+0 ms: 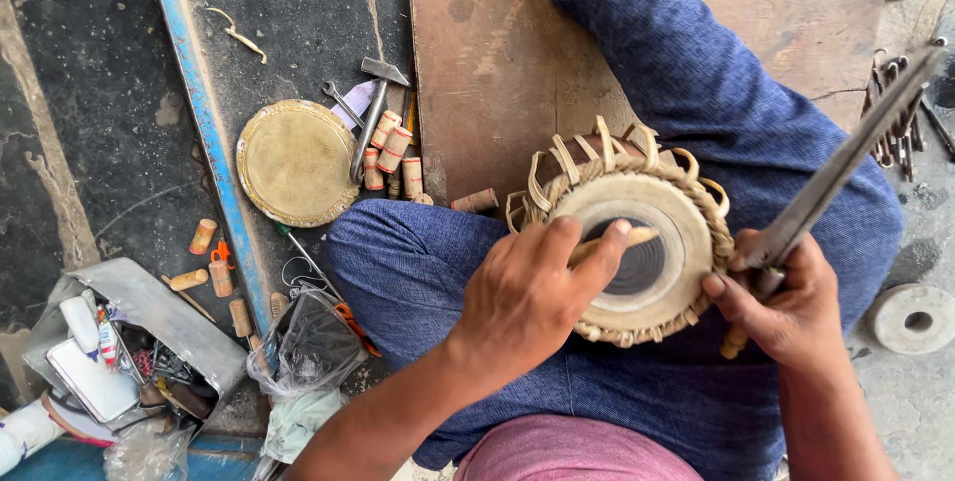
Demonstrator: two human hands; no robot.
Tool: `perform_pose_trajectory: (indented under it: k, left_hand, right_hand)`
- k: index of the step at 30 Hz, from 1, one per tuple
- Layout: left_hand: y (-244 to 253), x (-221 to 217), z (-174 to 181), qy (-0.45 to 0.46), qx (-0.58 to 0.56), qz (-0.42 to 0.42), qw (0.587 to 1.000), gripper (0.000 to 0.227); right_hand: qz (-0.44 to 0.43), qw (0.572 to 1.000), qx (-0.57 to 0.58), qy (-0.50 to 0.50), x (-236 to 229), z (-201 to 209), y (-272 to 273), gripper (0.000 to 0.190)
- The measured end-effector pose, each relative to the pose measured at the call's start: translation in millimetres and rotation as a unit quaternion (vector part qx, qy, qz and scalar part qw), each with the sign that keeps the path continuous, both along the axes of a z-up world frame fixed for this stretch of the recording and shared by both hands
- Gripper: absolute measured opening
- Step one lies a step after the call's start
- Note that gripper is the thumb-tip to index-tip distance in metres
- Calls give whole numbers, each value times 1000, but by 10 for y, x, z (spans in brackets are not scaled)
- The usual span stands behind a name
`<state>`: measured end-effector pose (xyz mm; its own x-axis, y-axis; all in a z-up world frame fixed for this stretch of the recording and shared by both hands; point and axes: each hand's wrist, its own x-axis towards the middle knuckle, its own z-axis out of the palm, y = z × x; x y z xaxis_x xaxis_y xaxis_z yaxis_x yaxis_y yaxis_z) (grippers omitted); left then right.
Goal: The person constructs a drum by hand, using a metal tool to tighten cords around the wooden body, bracing the drum between their bare feet on the floor while pulling and adjusting the tension.
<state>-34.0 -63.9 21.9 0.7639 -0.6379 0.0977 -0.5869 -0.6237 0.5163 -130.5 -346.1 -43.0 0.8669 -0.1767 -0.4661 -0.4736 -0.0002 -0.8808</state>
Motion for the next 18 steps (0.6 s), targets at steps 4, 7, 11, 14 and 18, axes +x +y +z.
perform_pose_trajectory:
  k: [4,7,11,14,18]
  left_hand:
    - [-165,-37,-36,-47,22,41,998,38]
    - [-318,-125,-21,-83,62,86,991,39]
    - [-441,-196,-55,-85,61,118,987,39]
    - [-514,-167,-92,-84,49,129,987,34]
    - [-564,-146,-79,-90,58,114,988,30]
  right_hand:
    - [22,999,-29,-23,-15,-53,47,37]
    - [54,995,-49,-63,62,30,97,34]
    - [124,968,-181,122,206,440,111,25]
    - [254,919,-278,115,335,807,-77,22]
    - [383,833,-399,12,375,1060,-223,30]
